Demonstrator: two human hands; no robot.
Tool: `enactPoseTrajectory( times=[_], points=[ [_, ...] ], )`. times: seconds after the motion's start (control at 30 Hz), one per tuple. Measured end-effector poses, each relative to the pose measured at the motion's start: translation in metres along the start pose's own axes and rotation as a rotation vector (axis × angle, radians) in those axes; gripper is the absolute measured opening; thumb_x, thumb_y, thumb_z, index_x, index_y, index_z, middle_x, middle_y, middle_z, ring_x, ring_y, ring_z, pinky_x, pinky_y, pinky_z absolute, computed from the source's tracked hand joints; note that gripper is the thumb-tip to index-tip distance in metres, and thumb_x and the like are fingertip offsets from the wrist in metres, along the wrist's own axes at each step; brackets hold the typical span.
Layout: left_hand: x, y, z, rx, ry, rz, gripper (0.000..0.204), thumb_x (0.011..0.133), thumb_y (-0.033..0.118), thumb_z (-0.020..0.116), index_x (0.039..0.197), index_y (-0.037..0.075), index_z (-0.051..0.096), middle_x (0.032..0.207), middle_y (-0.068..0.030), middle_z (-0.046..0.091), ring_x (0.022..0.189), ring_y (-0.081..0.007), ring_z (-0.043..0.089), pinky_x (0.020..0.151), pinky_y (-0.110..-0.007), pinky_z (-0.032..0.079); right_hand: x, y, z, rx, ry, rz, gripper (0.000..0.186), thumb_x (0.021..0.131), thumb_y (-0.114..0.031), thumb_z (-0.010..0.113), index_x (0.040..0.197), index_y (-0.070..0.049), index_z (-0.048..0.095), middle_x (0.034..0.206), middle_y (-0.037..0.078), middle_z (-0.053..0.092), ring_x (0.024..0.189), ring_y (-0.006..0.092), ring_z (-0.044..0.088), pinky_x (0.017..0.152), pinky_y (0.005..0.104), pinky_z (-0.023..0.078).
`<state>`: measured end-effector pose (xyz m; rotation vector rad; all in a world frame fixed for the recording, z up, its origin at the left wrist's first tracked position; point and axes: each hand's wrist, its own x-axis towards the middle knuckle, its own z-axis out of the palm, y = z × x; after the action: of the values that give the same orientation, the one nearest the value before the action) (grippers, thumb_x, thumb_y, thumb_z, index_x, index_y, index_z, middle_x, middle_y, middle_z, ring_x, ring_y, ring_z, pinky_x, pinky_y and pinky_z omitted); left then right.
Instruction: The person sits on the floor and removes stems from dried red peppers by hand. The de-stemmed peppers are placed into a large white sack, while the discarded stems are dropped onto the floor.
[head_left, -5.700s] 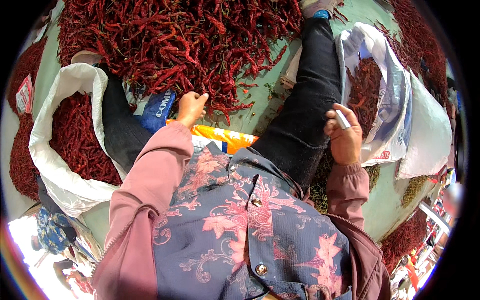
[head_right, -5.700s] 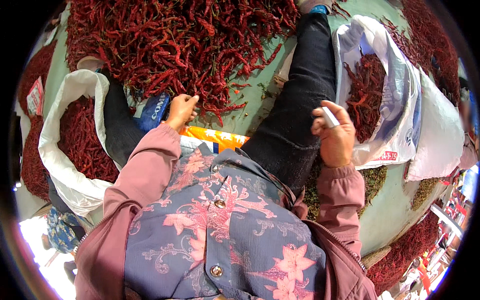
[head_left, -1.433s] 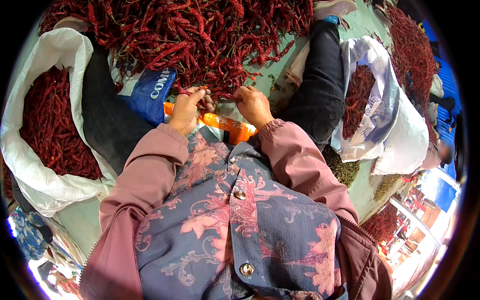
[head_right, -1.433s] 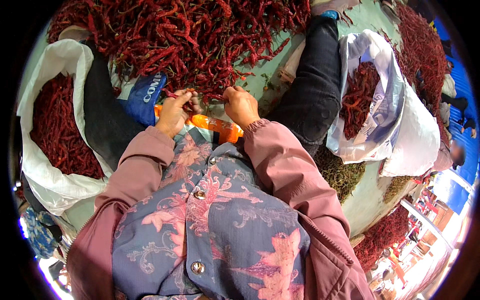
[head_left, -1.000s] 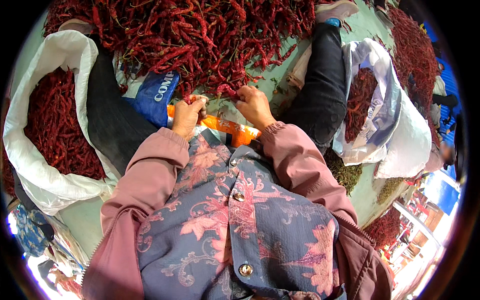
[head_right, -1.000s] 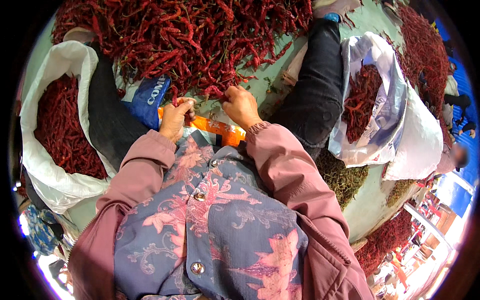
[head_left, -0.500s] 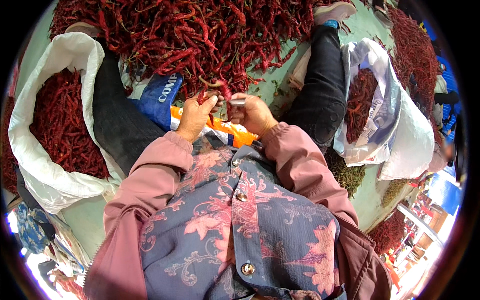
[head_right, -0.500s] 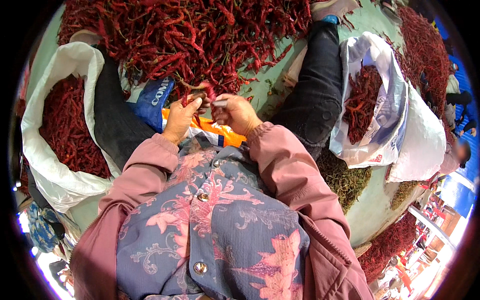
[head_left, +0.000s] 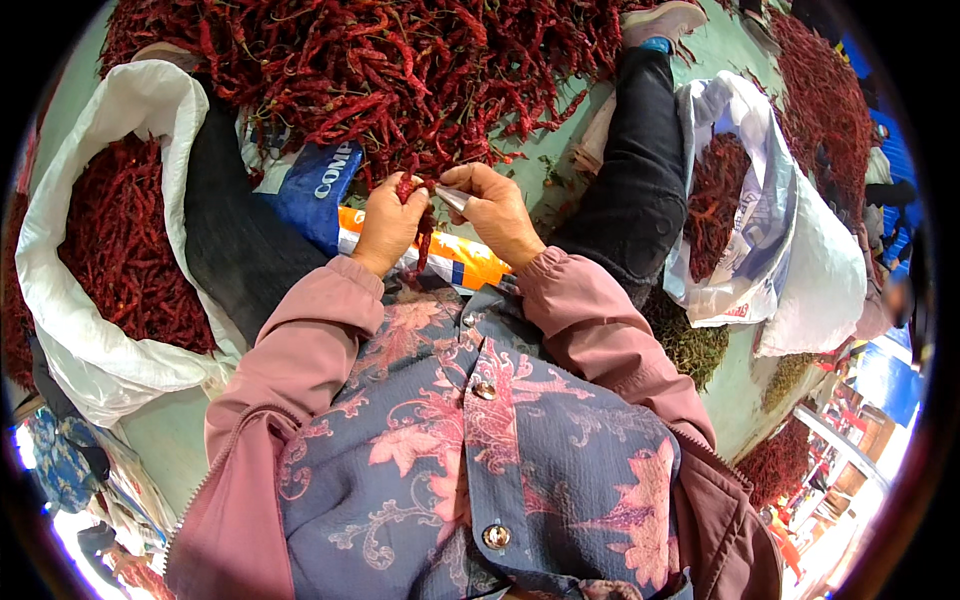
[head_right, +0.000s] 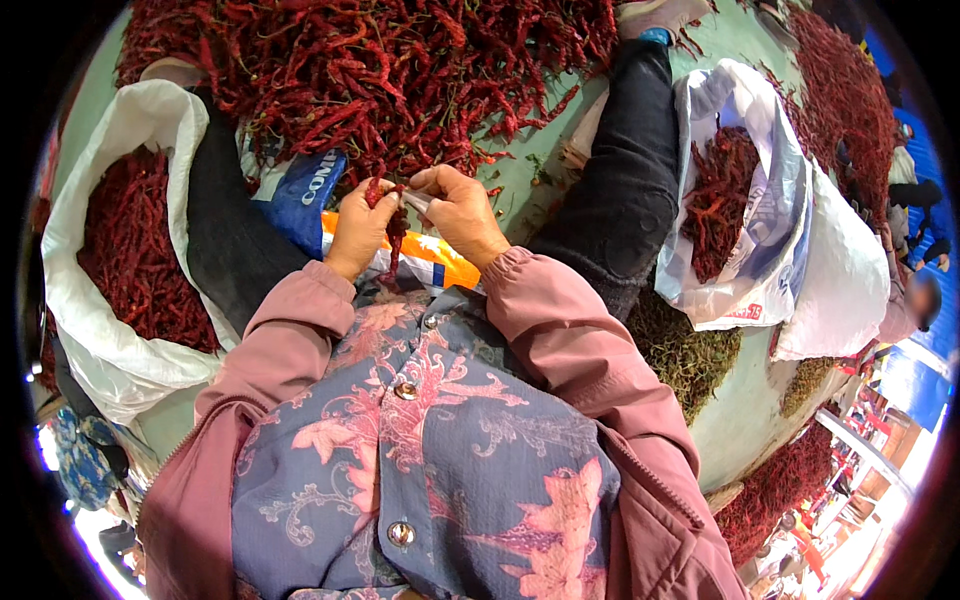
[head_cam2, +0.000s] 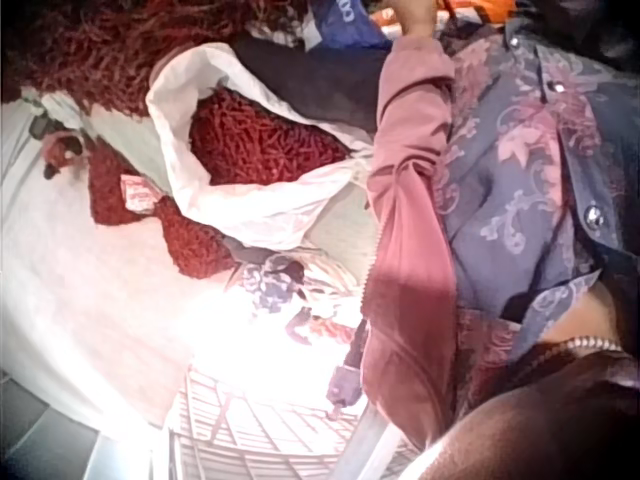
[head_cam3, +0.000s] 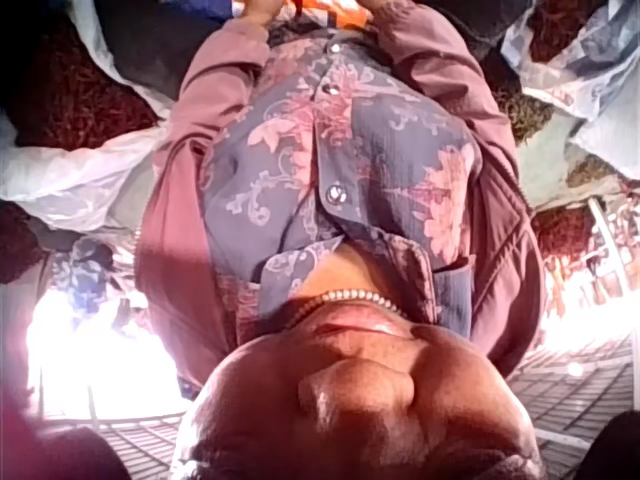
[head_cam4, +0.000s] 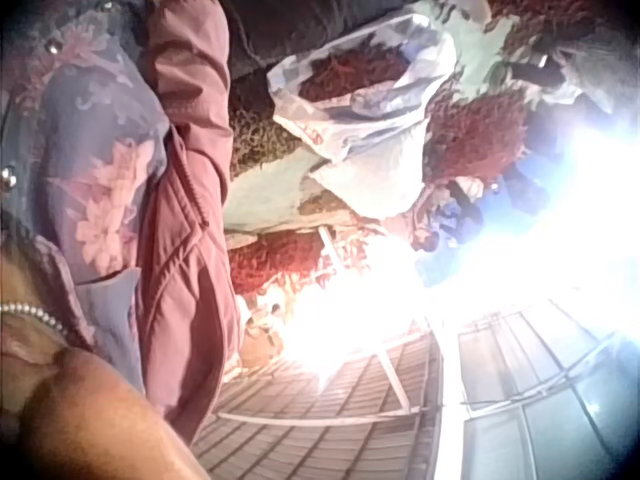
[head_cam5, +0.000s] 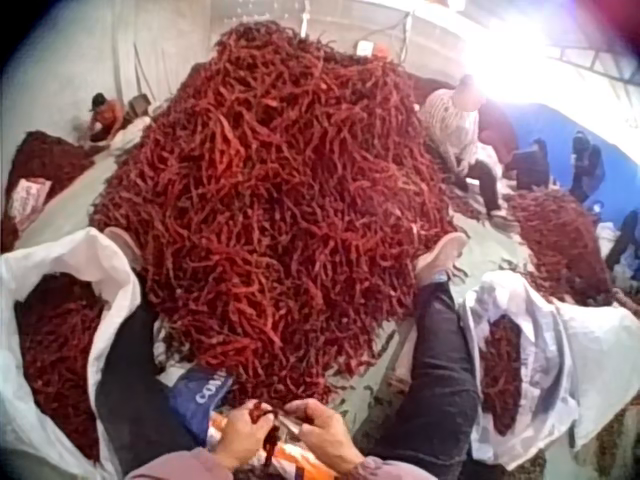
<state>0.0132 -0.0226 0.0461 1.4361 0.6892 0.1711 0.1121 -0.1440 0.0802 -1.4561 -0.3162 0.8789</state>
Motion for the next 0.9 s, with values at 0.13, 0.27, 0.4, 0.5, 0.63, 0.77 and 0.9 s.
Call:
enactPoseTrajectory(
  times=[0.13,0.27,0.4,0.5,0.63,0.77,0.9],
  points=[
    [-0.008,0.012,0.008,0.013,-0.081,0.068,0.010,0.085,0.008,0.054,0.091,0.001,0.058,0.074,0.0023,0.054,0.066,-0.0048,0.049,0.061,-0.022,0.042,0.000,0.002,-0.005,0.020,0.018,0.157,0.012,0.081,0.002,0.050,0.091,0.002,0.058,0.074,0.005,0.058,0.059,0.0109,0.054,0.055,0.0228,0.045],
    [-0.005,0.006,0.004,0.061,-0.130,-0.019,0.009,0.085,0.009,0.054,0.088,0.001,0.058,0.072,0.0025,0.054,0.064,-0.0047,0.048,0.059,-0.022,0.041,0.002,0.015,-0.011,0.045,-0.014,0.225,0.009,0.082,0.000,0.053,0.089,0.001,0.058,0.074,0.004,0.058,0.060,0.0106,0.054,0.055,0.0229,0.045],
    [-0.003,0.002,0.005,0.092,-0.174,-0.009,0.010,0.083,0.011,0.055,0.082,0.002,0.058,0.068,0.0013,0.053,0.062,-0.0066,0.047,0.057,-0.024,0.040,0.003,0.015,-0.014,-0.150,-0.053,0.175,0.010,0.076,0.003,0.052,0.084,0.004,0.058,0.067,0.010,0.059,0.058,0.0191,0.058,0.056,0.0303,0.047],
    [0.000,-0.009,0.009,0.244,-0.164,0.025,0.012,0.081,0.012,0.056,0.077,0.001,0.057,0.066,0.0006,0.052,0.060,-0.0084,0.046,0.056,-0.026,0.040,0.001,0.020,-0.015,-0.733,-0.057,-0.148,0.011,0.070,0.001,0.054,0.080,0.004,0.058,0.069,0.016,0.061,0.065,0.0299,0.061,0.061,0.0364,0.048],
    [0.005,-0.015,0.016,0.164,-0.214,-0.050,0.010,0.082,0.012,0.056,0.077,0.003,0.057,0.065,-0.0011,0.055,0.058,-0.0098,0.049,0.055,-0.026,0.040,0.006,0.038,-0.026,-1.348,-0.013,-0.179,0.018,0.070,-0.004,0.053,0.087,-0.003,0.057,0.081,0.016,0.062,0.077,0.0334,0.061,0.066,0.0411,0.049],
    [0.005,0.003,0.005,-0.464,-0.232,-0.335,0.007,0.088,0.012,0.052,0.089,0.006,0.056,0.071,-0.0061,0.057,0.064,-0.0147,0.055,0.062,-0.028,0.048,0.003,0.032,-0.040,-1.414,-0.034,-0.067,0.021,0.070,-0.007,0.055,0.091,-0.005,0.053,0.092,0.016,0.057,0.083,0.0337,0.059,0.070,0.0427,0.047],
    [0.009,-0.005,-0.013,-0.802,-0.148,-0.495,0.007,0.088,0.011,0.052,0.091,0.005,0.055,0.076,-0.0075,0.055,0.069,-0.0190,0.056,0.064,-0.035,0.050,0.024,0.038,-0.033,-1.342,0.071,-0.114,0.024,0.069,-0.008,0.056,0.093,-0.006,0.053,0.092,0.014,0.056,0.084,0.0339,0.059,0.069,0.0427,0.048]
  ],
)
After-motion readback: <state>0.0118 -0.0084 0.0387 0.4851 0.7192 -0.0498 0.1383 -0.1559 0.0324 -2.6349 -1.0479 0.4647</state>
